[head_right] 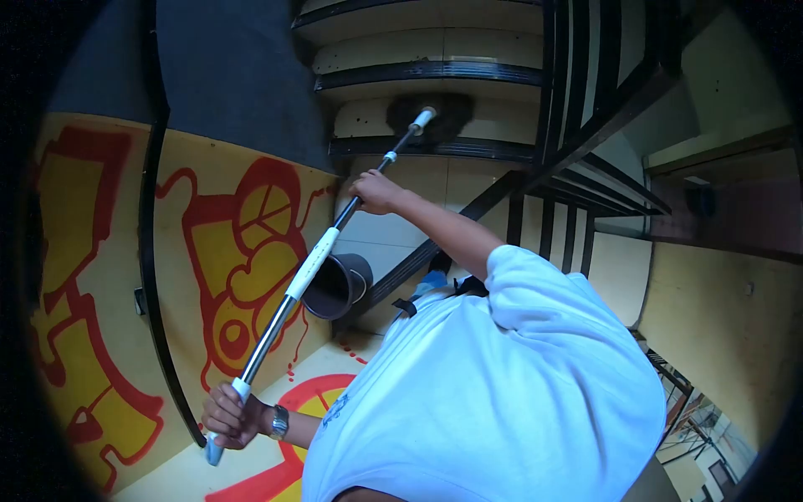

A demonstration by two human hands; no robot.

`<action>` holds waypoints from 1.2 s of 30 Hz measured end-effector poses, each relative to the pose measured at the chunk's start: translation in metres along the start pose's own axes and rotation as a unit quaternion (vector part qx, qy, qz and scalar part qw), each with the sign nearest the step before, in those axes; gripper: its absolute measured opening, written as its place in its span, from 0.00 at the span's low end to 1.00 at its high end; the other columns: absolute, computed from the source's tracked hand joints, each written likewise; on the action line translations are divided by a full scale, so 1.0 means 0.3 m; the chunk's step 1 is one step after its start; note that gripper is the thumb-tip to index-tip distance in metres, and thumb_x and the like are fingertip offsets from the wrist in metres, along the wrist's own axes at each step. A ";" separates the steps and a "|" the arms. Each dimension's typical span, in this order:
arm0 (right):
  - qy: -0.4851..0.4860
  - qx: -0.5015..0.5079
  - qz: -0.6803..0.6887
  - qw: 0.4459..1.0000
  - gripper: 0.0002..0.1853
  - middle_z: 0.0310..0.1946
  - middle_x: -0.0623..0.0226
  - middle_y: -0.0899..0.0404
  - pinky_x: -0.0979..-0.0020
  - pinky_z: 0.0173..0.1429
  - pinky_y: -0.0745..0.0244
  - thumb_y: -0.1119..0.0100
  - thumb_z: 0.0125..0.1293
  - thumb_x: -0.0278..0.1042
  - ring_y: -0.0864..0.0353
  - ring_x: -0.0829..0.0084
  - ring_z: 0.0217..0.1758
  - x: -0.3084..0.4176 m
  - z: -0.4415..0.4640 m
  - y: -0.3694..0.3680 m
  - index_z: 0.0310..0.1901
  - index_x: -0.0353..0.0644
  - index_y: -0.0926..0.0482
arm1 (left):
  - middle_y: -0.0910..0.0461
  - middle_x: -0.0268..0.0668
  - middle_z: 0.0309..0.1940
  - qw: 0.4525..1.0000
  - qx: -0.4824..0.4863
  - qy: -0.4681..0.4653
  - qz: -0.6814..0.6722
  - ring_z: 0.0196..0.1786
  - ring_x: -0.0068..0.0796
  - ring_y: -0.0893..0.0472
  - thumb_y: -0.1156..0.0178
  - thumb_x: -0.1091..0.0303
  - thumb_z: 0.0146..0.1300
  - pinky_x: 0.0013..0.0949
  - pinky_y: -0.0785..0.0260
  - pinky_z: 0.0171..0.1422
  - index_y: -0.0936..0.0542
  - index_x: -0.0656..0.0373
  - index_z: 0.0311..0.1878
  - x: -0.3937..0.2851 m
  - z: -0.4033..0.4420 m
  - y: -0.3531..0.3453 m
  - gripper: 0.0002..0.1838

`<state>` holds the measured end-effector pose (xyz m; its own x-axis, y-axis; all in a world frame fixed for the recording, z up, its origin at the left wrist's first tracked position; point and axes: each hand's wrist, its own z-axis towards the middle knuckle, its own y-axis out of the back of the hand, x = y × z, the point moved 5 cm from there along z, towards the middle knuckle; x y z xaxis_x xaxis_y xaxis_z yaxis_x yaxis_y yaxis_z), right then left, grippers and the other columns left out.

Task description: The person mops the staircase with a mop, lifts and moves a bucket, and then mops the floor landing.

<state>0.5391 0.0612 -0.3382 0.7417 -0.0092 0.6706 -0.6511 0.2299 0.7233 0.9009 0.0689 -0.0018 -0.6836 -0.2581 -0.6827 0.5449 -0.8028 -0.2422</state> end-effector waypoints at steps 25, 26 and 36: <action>0.128 0.162 0.014 0.978 0.09 0.28 0.52 0.18 0.51 0.46 0.26 0.37 0.54 0.38 0.18 0.49 0.40 0.194 0.288 -0.278 0.29 0.40 0.18 | 0.35 0.27 0.08 0.975 0.023 0.024 0.221 0.13 0.23 0.34 0.39 0.59 0.66 0.31 0.37 0.28 0.36 0.52 0.14 -0.221 -0.114 -0.138 0.25; 0.138 0.165 0.018 0.976 0.09 0.29 0.53 0.18 0.50 0.47 0.26 0.37 0.53 0.37 0.17 0.49 0.41 0.209 0.339 -0.325 0.30 0.40 0.18 | 0.34 0.27 0.09 0.962 0.033 0.027 0.269 0.14 0.23 0.34 0.39 0.59 0.65 0.32 0.38 0.28 0.35 0.53 0.15 -0.213 -0.093 -0.159 0.24; 0.110 0.135 0.013 0.985 0.08 0.29 0.53 0.19 0.52 0.47 0.26 0.34 0.55 0.38 0.19 0.49 0.40 0.379 0.307 -0.306 0.28 0.43 0.19 | 0.36 0.21 0.07 0.983 -0.018 -0.063 0.171 0.12 0.14 0.38 0.35 0.55 0.63 0.22 0.43 0.26 0.37 0.47 0.14 -0.330 -0.090 0.148 0.26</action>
<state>0.6685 -0.0506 -0.3132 0.7211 0.2120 0.6596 -0.6678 -0.0408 0.7432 1.0059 0.0732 0.0364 -0.5106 -0.5764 -0.6380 0.7691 -0.6380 -0.0390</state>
